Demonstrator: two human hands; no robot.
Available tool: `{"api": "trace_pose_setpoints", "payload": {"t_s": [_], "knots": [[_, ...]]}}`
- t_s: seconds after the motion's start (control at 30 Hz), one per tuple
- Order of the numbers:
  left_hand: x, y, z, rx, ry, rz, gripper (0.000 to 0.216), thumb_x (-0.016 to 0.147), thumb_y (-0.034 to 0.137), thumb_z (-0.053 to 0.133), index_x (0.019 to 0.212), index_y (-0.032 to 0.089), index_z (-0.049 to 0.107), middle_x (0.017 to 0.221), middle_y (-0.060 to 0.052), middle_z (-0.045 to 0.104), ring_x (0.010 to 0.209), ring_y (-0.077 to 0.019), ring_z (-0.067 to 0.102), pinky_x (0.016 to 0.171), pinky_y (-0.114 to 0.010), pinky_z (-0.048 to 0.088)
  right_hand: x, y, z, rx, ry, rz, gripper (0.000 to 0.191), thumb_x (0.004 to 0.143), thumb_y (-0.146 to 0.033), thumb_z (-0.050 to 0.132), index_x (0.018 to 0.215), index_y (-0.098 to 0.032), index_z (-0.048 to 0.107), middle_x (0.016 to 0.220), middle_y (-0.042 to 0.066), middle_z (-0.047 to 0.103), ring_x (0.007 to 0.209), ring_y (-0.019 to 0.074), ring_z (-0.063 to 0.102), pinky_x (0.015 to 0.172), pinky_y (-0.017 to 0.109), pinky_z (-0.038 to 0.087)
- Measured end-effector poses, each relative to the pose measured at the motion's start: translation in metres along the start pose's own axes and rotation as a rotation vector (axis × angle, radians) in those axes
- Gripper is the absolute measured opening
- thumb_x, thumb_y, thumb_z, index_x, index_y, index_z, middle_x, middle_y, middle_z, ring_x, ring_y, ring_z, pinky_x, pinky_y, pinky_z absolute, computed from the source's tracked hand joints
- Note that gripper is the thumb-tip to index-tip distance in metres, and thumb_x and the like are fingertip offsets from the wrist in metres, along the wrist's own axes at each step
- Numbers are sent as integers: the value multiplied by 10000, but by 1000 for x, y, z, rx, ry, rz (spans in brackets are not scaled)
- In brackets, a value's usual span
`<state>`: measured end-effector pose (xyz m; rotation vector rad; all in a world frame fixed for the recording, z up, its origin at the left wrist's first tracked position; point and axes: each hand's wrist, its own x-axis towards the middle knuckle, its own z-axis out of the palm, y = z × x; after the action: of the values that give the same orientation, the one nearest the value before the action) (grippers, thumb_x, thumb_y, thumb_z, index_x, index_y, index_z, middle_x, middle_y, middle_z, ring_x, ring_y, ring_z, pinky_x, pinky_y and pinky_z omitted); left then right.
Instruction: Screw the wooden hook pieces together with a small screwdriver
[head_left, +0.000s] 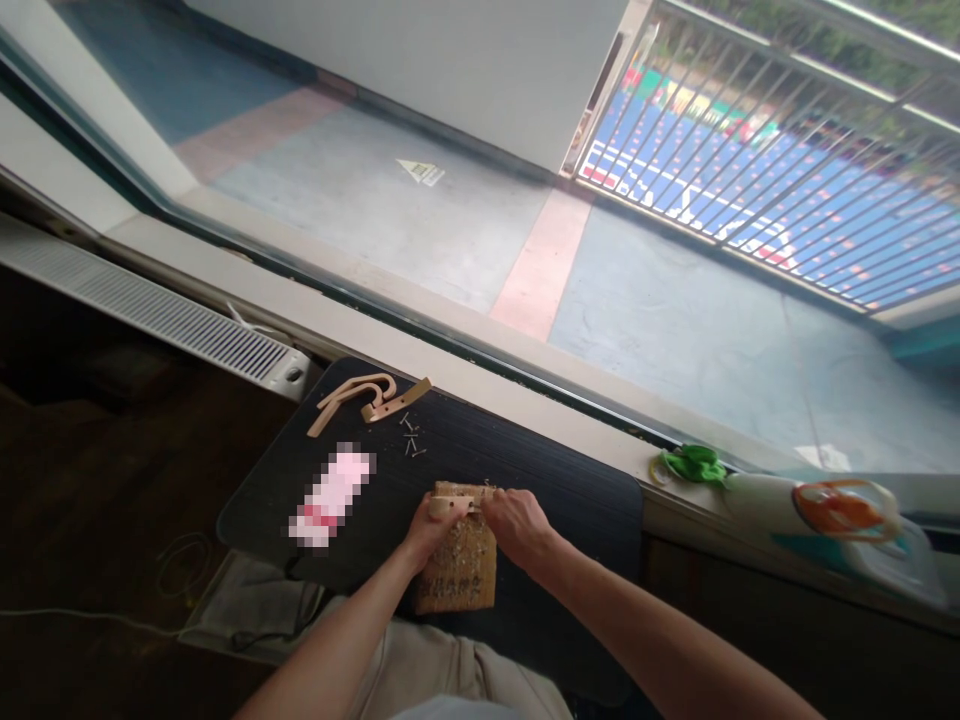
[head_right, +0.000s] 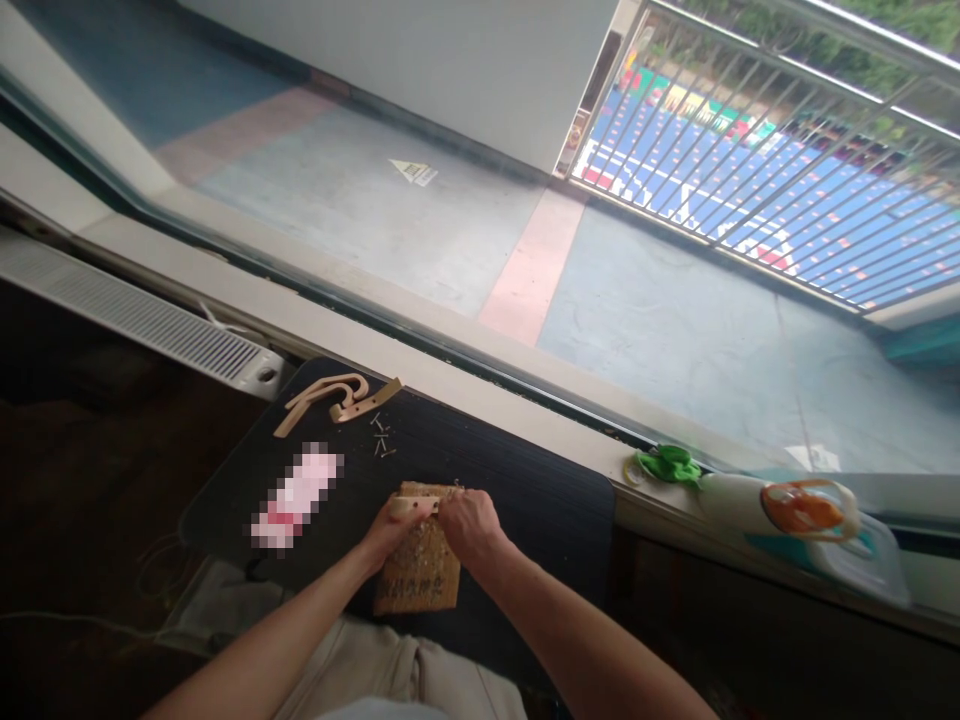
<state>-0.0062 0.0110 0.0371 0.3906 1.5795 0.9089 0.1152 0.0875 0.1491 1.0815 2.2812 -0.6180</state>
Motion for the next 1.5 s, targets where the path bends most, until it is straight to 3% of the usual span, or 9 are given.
{"api": "trace_pose_setpoints", "payload": {"t_s": [0.17,0.27,0.4,0.5,0.67,0.9,1.2,1.37,1.5], "knots": [[-1,1,5,-44,-3,3,342,579,309,717,867,134,656,787,-41,718,720,-198,660,609,-251,494,11,-10,8,-17,-11,-46,236,800,-59,444,872,-133,657,956,131,664,912,213,602,710,291,448],[0,0,6,-57,18,-1,327,570,301,723,843,136,655,787,-36,717,717,-194,659,606,-247,490,16,-13,19,-2,-13,47,208,789,-87,468,820,-147,665,898,111,680,851,213,625,676,279,448],[2,-5,6,-47,59,-20,325,555,301,737,830,151,650,733,-27,711,702,-195,656,603,-250,485,14,-5,30,32,22,223,297,881,-229,349,935,-169,635,898,106,682,819,200,641,634,262,444],[3,-7,4,-39,76,-28,353,547,300,750,855,168,639,762,-23,711,724,-187,654,629,-248,486,9,3,30,54,21,255,312,889,-282,326,948,-189,618,896,89,685,822,192,643,618,255,440],[1,-8,3,-57,13,-25,370,585,317,730,903,150,638,812,-45,715,735,-187,660,645,-253,499,-1,6,12,39,7,134,266,808,-205,459,1048,-170,571,893,91,684,815,207,641,643,273,442],[-2,-5,3,-79,-59,12,301,624,307,692,871,137,661,817,-43,717,742,-190,659,639,-242,497,4,-6,7,6,-26,-63,260,817,-66,403,914,-152,629,977,116,657,934,210,602,731,292,440],[0,-12,2,4,31,1,325,622,339,687,884,152,640,798,-44,712,726,-183,657,612,-237,487,15,3,24,112,-10,237,294,871,-243,350,957,-189,626,904,87,680,834,183,632,654,252,431],[1,-16,2,145,52,68,370,636,354,670,934,148,598,817,-47,698,737,-182,650,647,-265,499,12,12,16,158,16,256,299,836,-281,383,1033,-212,597,941,73,676,870,187,618,676,266,413],[-1,-8,-18,344,108,185,487,554,254,701,997,123,550,907,-71,646,875,-239,611,791,-363,484,6,19,8,154,15,228,295,794,-238,421,1038,-205,585,928,68,678,861,187,618,673,267,405]]}}
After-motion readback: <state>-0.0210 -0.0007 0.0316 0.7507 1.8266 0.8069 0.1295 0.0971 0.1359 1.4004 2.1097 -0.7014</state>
